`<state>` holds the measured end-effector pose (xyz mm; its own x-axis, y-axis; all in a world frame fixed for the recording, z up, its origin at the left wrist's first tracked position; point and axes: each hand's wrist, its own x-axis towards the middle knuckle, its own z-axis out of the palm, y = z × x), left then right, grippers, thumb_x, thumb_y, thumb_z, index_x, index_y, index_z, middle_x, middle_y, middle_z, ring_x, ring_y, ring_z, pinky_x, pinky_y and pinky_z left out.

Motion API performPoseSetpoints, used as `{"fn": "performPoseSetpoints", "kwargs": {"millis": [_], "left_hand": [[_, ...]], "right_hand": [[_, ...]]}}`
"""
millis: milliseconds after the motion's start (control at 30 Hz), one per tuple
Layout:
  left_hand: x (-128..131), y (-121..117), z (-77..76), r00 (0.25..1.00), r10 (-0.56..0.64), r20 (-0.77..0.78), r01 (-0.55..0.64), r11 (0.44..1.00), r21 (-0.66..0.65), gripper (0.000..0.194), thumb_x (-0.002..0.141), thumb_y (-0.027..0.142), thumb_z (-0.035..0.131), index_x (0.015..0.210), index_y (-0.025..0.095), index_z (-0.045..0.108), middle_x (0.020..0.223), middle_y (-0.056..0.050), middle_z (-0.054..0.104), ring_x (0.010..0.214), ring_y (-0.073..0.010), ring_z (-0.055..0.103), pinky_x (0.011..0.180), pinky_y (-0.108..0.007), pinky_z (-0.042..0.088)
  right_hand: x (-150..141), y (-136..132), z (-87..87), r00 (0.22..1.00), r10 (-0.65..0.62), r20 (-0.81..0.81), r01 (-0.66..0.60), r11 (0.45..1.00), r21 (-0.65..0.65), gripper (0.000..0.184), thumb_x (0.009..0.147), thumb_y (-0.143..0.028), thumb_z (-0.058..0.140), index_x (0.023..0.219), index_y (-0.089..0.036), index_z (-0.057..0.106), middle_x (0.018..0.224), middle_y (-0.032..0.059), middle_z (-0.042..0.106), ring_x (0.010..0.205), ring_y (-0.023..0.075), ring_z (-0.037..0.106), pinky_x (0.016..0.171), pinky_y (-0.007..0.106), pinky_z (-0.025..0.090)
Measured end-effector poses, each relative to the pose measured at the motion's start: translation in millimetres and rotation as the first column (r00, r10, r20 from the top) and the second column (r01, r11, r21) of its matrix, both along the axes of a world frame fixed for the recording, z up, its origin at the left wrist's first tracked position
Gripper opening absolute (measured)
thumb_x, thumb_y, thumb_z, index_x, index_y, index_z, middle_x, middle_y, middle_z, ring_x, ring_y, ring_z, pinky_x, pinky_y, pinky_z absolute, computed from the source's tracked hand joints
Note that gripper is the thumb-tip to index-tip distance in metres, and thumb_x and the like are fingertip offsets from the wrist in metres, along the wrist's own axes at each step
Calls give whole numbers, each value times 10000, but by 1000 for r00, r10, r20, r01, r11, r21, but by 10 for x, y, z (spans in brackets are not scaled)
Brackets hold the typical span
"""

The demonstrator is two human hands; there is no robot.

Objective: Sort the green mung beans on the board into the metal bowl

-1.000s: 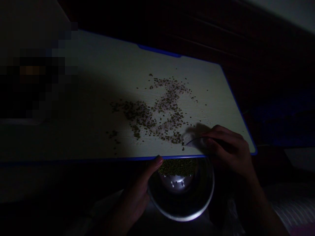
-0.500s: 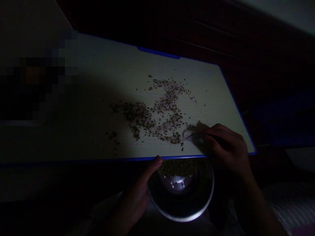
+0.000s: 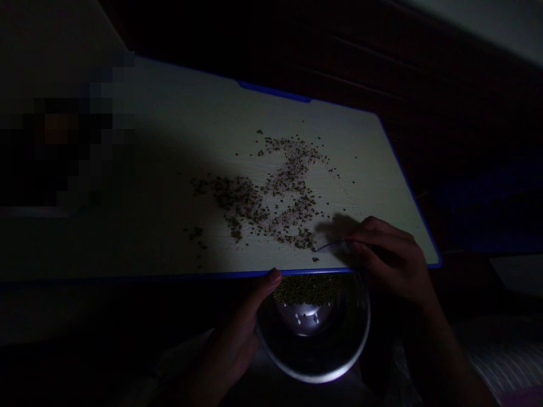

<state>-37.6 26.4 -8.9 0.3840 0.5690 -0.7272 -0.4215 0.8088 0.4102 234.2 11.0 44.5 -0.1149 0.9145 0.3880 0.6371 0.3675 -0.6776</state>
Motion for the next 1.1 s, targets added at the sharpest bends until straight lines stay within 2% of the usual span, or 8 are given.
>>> {"fn": "performPoseSetpoints", "kwargs": {"millis": [167,300,367,500,733,867,967,1100], "left_hand": [[5,11,41,999,35,-16,-36,997,-72,926,609,427,1094,1414,199,696,1514,-121,757,1513,-371,609,1258,-470,500],[6,-7,17,999,44,7,-43,998,-52,735,736,381,1036,1383,218,729,1459,-100,792,1525,-344,601,1259,-439,492],[4,-12,2,999,43,2,-43,998,-51,648,725,386,1038,1292,212,775,1433,-102,805,1530,-365,591,1251,-442,498],[5,2,20,998,55,-42,-59,995,-84,790,627,395,1088,1315,196,754,1486,-106,776,1513,-373,608,1249,-441,508],[24,19,49,998,61,-12,-61,997,-37,797,717,364,1051,1414,222,691,1491,-71,778,1466,-327,660,1224,-436,539],[33,17,40,998,49,-30,-50,998,-39,734,678,409,1068,1297,173,751,1486,-112,777,1507,-354,618,1274,-437,482],[32,15,55,997,34,-67,-40,995,-92,762,587,448,1100,1224,163,792,1433,-143,801,1526,-411,586,1306,-497,435],[11,-2,38,998,42,-49,-46,994,-95,662,609,415,1094,1174,198,824,1382,-107,830,1512,-413,598,1298,-528,436]], "right_hand": [[-18,22,3,1000,-23,8,23,1000,3,329,1020,-173,739,1296,-335,809,1029,8,793,893,143,727,730,291,591],[-25,18,6,1000,-11,8,11,1000,-17,310,1016,-190,747,1277,-341,820,988,15,778,873,158,724,701,308,592],[-24,9,9,1000,-6,7,7,1000,-28,294,1014,-196,746,1256,-342,830,968,18,772,854,164,719,685,315,589],[-19,-2,21,1000,-5,-10,4,999,-39,276,1009,-190,744,1223,-333,843,952,16,771,836,160,719,670,302,579],[-23,-2,32,1000,5,-15,-6,999,-47,246,1000,-185,754,1195,-298,853,925,10,770,812,143,712,659,272,562],[-12,-10,18,1000,24,-19,-25,999,-34,273,997,-177,751,1216,-309,846,920,7,766,797,146,698,641,275,557],[-14,-5,16,999,32,-9,-32,999,-26,287,1000,-181,748,1237,-314,840,921,12,766,803,154,699,642,286,564],[-37,14,23,999,38,23,-38,999,-29,265,1011,-193,745,1232,-303,839,912,14,749,796,149,697,642,282,565]]}}
